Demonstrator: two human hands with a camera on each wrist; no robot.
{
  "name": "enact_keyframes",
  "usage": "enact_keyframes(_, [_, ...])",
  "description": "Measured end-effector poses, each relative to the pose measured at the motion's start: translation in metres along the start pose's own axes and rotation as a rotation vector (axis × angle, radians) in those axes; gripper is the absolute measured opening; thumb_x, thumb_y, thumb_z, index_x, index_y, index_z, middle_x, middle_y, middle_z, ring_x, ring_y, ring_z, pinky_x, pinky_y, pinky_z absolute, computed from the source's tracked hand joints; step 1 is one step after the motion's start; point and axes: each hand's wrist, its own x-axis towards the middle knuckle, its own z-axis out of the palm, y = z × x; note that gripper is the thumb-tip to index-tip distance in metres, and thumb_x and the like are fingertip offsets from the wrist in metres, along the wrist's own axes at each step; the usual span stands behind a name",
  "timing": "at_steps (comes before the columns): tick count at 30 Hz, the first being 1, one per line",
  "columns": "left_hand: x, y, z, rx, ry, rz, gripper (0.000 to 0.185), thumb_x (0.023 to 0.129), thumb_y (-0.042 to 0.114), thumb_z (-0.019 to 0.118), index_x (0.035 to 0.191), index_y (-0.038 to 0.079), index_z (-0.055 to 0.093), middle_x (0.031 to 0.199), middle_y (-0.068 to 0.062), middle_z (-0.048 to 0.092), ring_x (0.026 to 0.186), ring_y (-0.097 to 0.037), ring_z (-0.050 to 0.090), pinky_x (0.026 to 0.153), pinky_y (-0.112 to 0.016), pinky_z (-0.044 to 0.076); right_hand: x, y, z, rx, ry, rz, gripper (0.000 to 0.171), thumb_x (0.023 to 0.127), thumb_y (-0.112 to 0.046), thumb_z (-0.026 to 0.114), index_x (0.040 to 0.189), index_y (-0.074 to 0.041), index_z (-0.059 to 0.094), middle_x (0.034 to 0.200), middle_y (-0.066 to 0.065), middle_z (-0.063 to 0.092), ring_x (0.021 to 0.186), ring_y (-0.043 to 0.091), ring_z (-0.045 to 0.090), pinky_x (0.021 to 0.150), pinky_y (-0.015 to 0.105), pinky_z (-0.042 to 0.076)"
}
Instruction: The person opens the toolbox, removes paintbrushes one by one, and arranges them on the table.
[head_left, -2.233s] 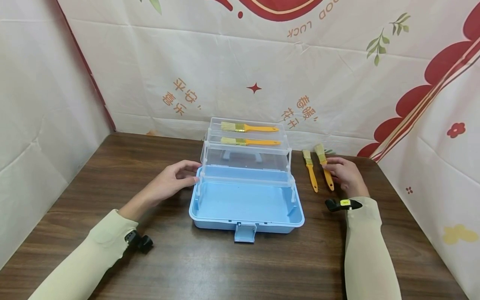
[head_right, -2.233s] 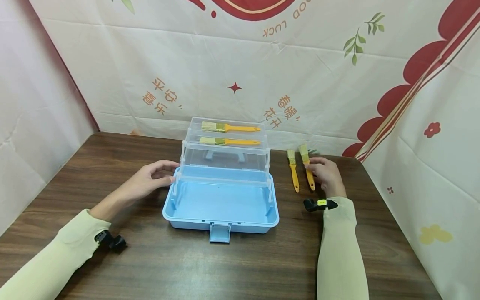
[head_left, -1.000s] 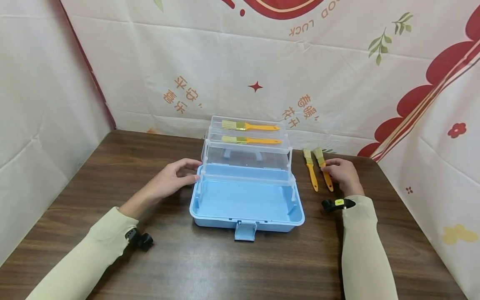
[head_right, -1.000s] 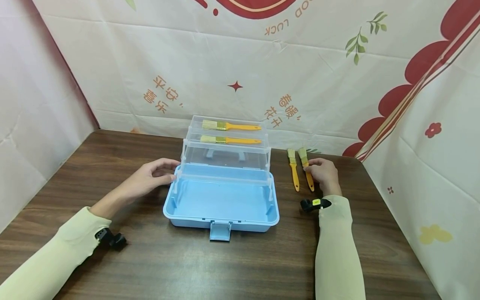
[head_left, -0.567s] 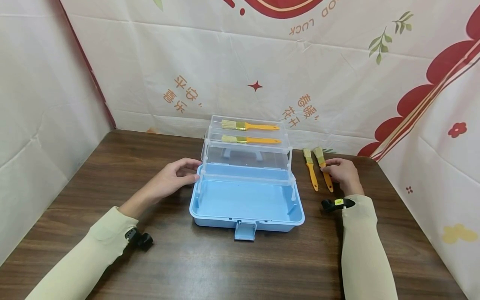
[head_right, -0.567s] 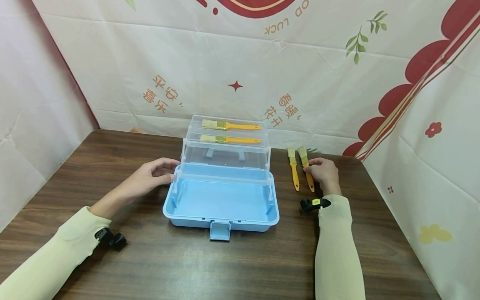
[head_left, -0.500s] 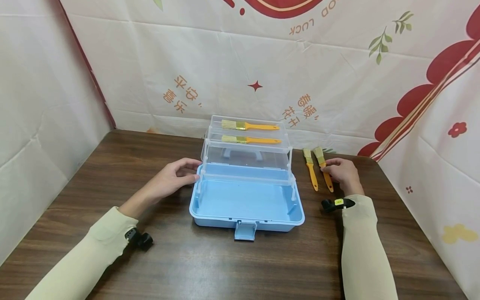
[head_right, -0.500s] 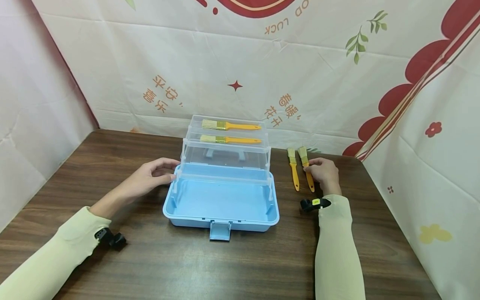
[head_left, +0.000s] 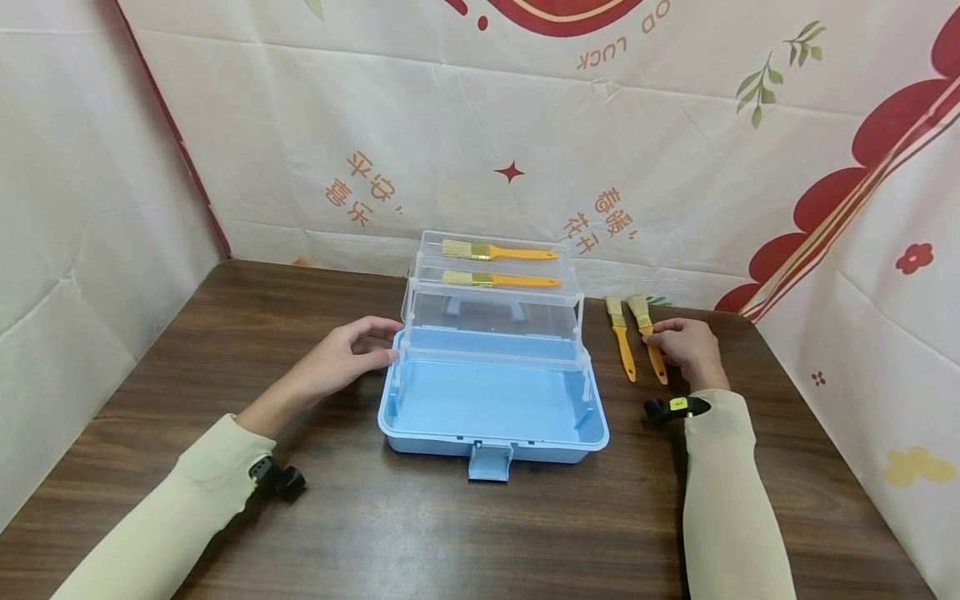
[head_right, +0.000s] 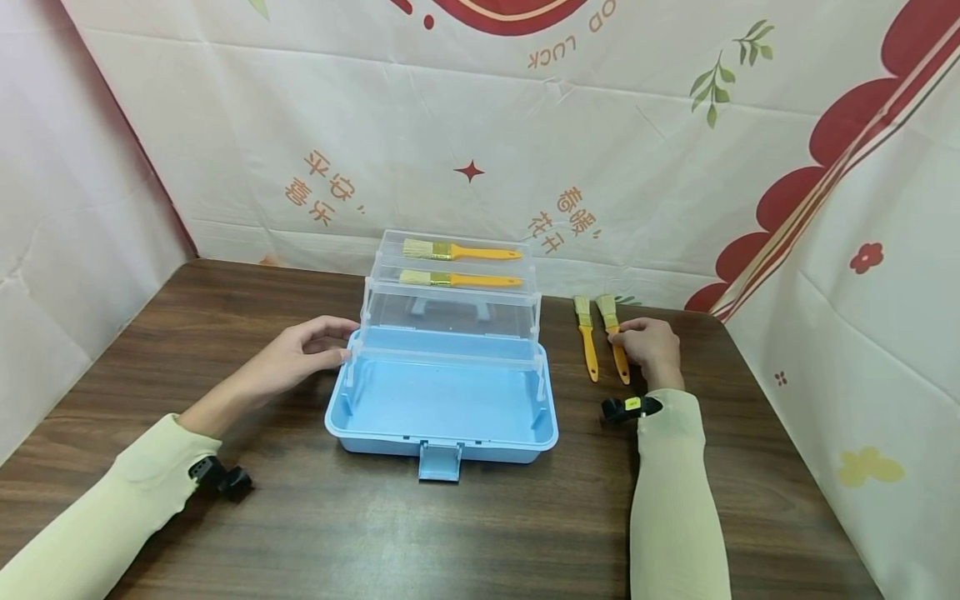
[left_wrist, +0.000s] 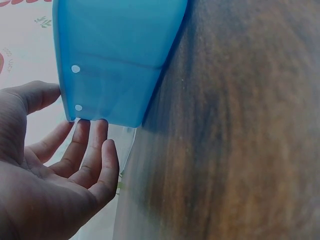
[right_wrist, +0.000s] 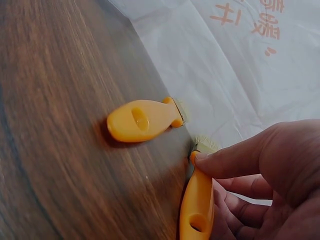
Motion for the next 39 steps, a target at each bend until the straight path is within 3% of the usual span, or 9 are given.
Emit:
enact_keyframes(17, [-0.0016,-0.0002,0.0010,-0.006,-0.006,-0.016,0.053,0.110,0.028,0.071,0.155,0.005,0.056,0.152,-0.020,0.061,0.136,-0.039,0.064,0.113,-0.058,0.051,-0.0013,0.0026,-0.0002,-0.008,0.001,0.014,0.048,0.107,-0.024,0.071,0.145,0.005,0.063,0.145,0.028,0.055,0.110,0.031,0.057,0.068,0.017,0.053])
enact_keyframes(39, [-0.0014,0.0005,0.0008,0.000,-0.005,-0.006,0.053,0.110,0.027,0.071,0.155,0.005,0.056,0.153,-0.020,0.060,0.136,-0.039,0.064,0.113,-0.059,0.051,0.0010,0.0035,-0.0013,-0.010,0.017,0.027,0.047,0.105,-0.025,0.072,0.141,0.004,0.066,0.137,0.023,0.059,0.106,0.030,0.058,0.075,0.026,0.054])
